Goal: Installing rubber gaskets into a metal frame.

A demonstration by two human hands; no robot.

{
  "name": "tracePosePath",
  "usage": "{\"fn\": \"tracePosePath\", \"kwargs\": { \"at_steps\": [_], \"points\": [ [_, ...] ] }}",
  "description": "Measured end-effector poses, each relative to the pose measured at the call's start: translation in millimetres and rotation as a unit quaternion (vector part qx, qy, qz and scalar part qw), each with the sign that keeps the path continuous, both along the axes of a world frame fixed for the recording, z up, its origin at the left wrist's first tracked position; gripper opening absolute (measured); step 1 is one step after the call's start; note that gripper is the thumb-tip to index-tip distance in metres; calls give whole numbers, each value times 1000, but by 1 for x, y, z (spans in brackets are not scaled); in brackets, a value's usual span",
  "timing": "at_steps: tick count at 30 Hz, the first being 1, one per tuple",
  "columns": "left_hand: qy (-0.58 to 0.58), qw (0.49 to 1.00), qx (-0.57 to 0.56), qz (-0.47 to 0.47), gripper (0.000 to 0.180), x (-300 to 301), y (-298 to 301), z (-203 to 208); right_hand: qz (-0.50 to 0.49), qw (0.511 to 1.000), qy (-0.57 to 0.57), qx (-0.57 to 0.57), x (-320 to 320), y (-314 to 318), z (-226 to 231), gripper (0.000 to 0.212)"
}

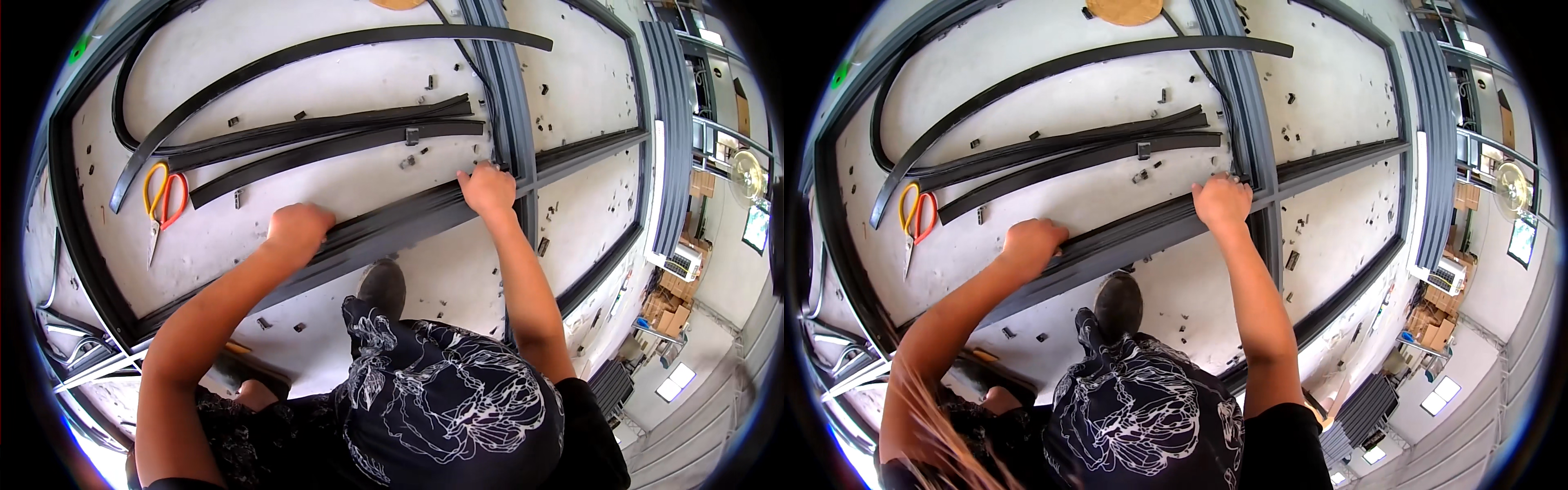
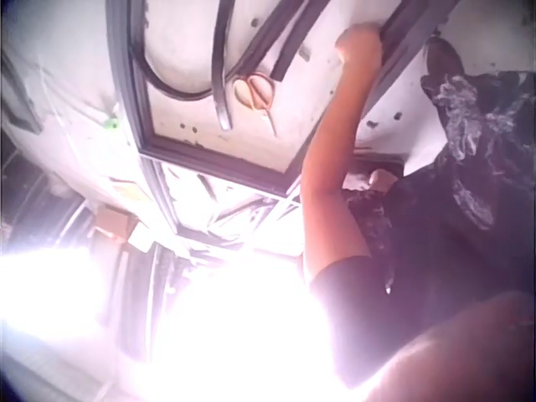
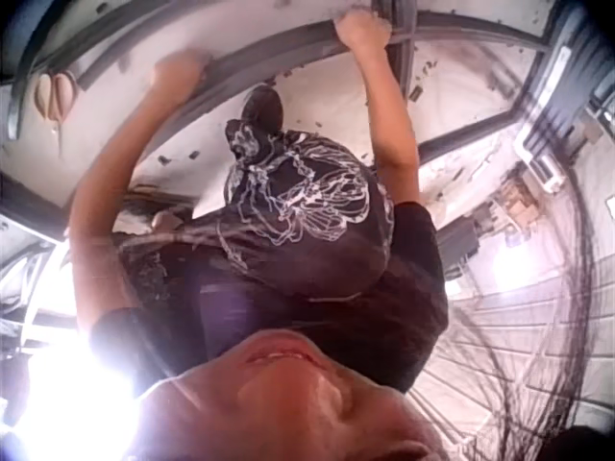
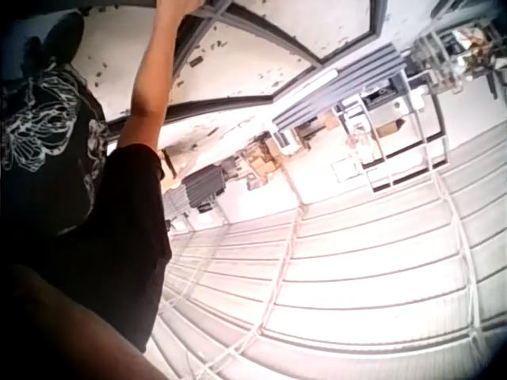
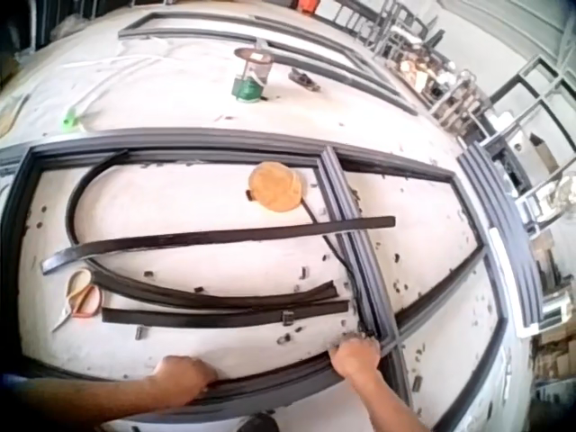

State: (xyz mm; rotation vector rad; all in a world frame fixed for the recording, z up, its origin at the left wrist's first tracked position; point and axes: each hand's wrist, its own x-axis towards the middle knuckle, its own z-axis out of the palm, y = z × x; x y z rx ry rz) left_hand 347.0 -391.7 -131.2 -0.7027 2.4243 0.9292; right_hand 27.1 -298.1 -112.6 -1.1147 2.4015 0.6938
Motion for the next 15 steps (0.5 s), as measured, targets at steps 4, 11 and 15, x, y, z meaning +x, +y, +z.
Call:
{"fn": "tracePosePath", "kwargs": {
  "at_steps": [4,11,15],
  "points": [
    [-13,1000,10,-11,11,-4,-3,3,28,997,73,-21,3,2,-5,52],
    [12,1000,8,0,11,-5,-2,1,14,993,60,-96,-13,6,-7,34],
    [2,1000,15,6,15,-1,-2,-4,105,987,83,-88,-20,16,8,35]
  ]
}}
